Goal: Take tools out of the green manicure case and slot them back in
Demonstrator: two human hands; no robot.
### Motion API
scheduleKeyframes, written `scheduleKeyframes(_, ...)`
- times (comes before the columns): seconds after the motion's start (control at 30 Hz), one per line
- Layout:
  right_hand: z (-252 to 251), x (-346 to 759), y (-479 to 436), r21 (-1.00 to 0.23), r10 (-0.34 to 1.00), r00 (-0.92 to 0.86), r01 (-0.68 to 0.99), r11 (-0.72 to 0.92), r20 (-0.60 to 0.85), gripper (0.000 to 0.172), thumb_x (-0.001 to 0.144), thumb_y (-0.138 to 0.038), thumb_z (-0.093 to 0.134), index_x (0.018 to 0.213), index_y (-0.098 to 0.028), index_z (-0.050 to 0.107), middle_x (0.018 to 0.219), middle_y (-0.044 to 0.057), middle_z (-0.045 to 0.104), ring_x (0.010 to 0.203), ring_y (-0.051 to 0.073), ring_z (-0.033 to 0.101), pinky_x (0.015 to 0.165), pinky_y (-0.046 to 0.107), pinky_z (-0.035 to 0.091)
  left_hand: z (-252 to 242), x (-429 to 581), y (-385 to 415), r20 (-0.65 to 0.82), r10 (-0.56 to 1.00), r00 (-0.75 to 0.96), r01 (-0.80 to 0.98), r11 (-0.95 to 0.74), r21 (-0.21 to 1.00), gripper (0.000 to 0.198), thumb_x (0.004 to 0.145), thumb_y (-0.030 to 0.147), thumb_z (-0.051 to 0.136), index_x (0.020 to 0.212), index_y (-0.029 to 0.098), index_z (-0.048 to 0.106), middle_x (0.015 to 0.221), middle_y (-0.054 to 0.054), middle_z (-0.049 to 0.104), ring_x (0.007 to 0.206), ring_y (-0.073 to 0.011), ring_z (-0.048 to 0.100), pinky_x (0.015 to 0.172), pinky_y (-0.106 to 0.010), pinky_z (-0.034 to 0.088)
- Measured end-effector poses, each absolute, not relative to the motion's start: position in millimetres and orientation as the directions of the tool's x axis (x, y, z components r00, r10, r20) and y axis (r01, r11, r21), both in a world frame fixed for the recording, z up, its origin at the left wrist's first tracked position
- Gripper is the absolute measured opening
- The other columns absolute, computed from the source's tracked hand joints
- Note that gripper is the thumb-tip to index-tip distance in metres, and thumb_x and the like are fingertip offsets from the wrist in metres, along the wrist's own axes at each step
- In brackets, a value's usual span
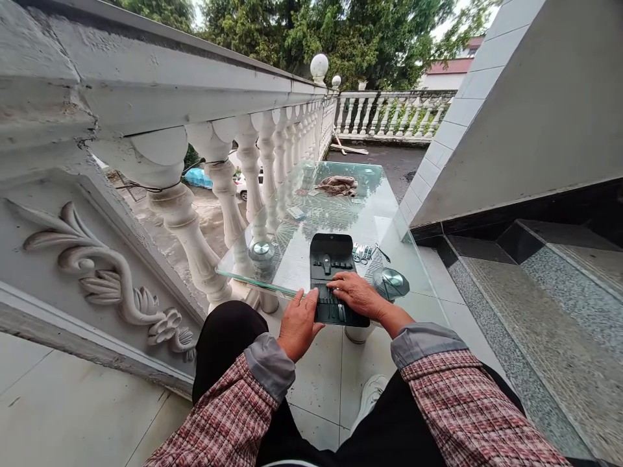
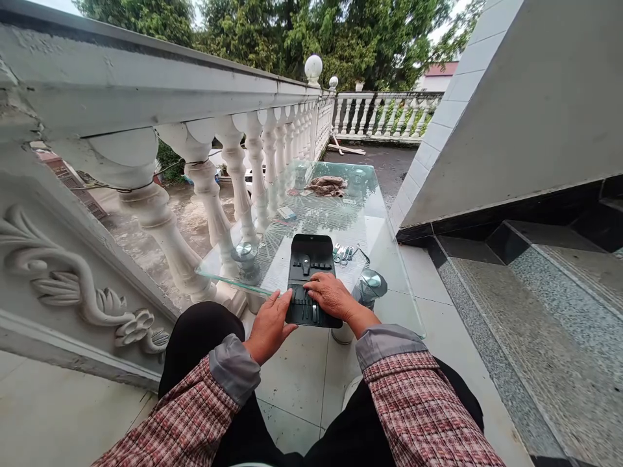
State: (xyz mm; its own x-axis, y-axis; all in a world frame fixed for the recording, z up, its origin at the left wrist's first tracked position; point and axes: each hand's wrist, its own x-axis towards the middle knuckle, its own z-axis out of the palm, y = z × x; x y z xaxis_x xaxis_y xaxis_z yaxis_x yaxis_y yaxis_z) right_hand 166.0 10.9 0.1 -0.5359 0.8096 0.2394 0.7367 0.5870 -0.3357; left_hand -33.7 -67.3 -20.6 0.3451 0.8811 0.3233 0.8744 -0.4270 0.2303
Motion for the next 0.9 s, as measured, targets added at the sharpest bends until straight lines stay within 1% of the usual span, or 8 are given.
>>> scheduleKeyframes(0.17, 3.9, 163.8, 12.3, -0.428, 0.826, -0.499, 0.707, 0.562, 0.261, 0.031, 0.084, -0.022, 0.047, 0.108, -0.023, 0.065, 0.112, 0.007, 0.060, 0.103, 0.018, 0.054, 0.094, 0.035, 0.041, -22.0, -33.9, -66.8, 0.328, 0.880, 0.344, 0.873, -0.429, 0.232, 0.086, 0.070, 0.026, 0.076, 0.138, 0.017, 0.023, 0.134, -0.011, 0.046, 0.129, -0.0285, 0.034, 0.104, -0.039, 0.035)
scheduleKeyframes(0.27, 9.5, 169.6, 16.2, -0.477, 0.859, -0.420, 0.714, 0.512, 0.293, 0.030, 0.081, -0.021, 0.050, 0.106, -0.023, 0.066, 0.109, 0.006, 0.062, 0.102, 0.017, 0.055, 0.094, 0.032, 0.041, -23.1, -34.2, -66.2, 0.326, 0.880, 0.344, 0.873, -0.428, 0.234, 0.086, 0.070, 0.026, 0.076, 0.138, 0.018, 0.023, 0.133, -0.011, 0.046, 0.130, -0.0287, 0.034, 0.103, -0.040, 0.036)
scheduleKeyframes(0.4, 21.3, 208.4, 28.2, -0.543, 0.929, -0.119, 0.782, 0.305, 0.349, 0.036, 0.081, -0.027, 0.047, 0.113, -0.021, 0.061, 0.110, 0.007, 0.062, 0.090, 0.016, 0.059, 0.088, 0.035, 0.045, -22.9, -34.9, -66.5, 0.325, 0.882, 0.341, 0.873, -0.425, 0.239, 0.087, 0.070, 0.026, 0.075, 0.139, 0.019, 0.021, 0.133, -0.011, 0.047, 0.130, -0.0277, 0.033, 0.103, -0.040, 0.036)
scheduleKeyframes(0.53, 29.0, 266.8, 36.2, -0.588, 0.921, 0.220, 0.809, 0.013, 0.322, 0.041, 0.080, -0.030, 0.043, 0.115, -0.013, 0.058, 0.099, 0.011, 0.066, 0.082, 0.018, 0.061, 0.075, 0.034, 0.049, -20.2, -34.7, -67.1, 0.323, 0.884, 0.338, 0.871, -0.424, 0.248, 0.087, 0.069, 0.025, 0.076, 0.138, 0.019, 0.023, 0.133, -0.010, 0.047, 0.130, -0.0279, 0.034, 0.103, -0.040, 0.037)
scheduleKeyframes(0.63, 24.7, 293.0, 34.2, -0.569, 0.909, 0.329, 0.811, -0.135, 0.254, 0.033, 0.075, -0.029, 0.049, 0.099, -0.014, 0.066, 0.087, 0.010, 0.068, 0.071, 0.017, 0.061, 0.064, 0.030, 0.048, -18.2, -34.0, -66.9, 0.323, 0.884, 0.337, 0.869, -0.424, 0.254, 0.086, 0.069, 0.024, 0.076, 0.138, 0.019, 0.023, 0.133, -0.011, 0.046, 0.130, -0.0285, 0.034, 0.102, -0.041, 0.037)
scheduleKeyframes(0.77, 9.7, 294.8, 28.6, -0.501, 0.930, 0.332, 0.838, -0.216, 0.155, 0.011, 0.064, -0.026, 0.059, 0.066, -0.019, 0.068, 0.064, 0.003, 0.067, 0.058, 0.015, 0.058, 0.053, 0.024, 0.040, -16.6, -33.5, -66.9, 0.329, 0.881, 0.339, 0.868, -0.428, 0.253, 0.086, 0.070, 0.022, 0.075, 0.138, 0.020, 0.023, 0.133, -0.010, 0.047, 0.130, -0.0288, 0.034, 0.102, -0.042, 0.038)
scheduleKeyframes(0.83, 3.2, 288.8, 26.6, -0.468, 0.941, 0.315, 0.855, -0.223, 0.127, 0.009, 0.063, -0.026, 0.060, 0.060, -0.021, 0.066, 0.059, 0.001, 0.065, 0.055, 0.014, 0.056, 0.050, 0.023, 0.037, -16.1, -33.4, -67.1, 0.332, 0.879, 0.342, 0.867, -0.431, 0.249, 0.084, 0.071, 0.022, 0.073, 0.139, 0.021, 0.022, 0.133, -0.010, 0.046, 0.130, -0.0288, 0.034, 0.102, -0.042, 0.038)
scheduleKeyframes(0.9, -1.1, 282.4, 24.7, -0.438, 0.946, 0.302, 0.871, -0.222, 0.120, 0.011, 0.066, -0.028, 0.058, 0.063, -0.022, 0.067, 0.062, 0.001, 0.066, 0.057, 0.014, 0.057, 0.050, 0.022, 0.035, -15.9, -33.2, -67.1, 0.334, 0.878, 0.344, 0.867, -0.434, 0.247, 0.083, 0.072, 0.021, 0.073, 0.138, 0.021, 0.023, 0.133, -0.010, 0.046, 0.130, -0.0292, 0.035, 0.102, -0.043, 0.038)
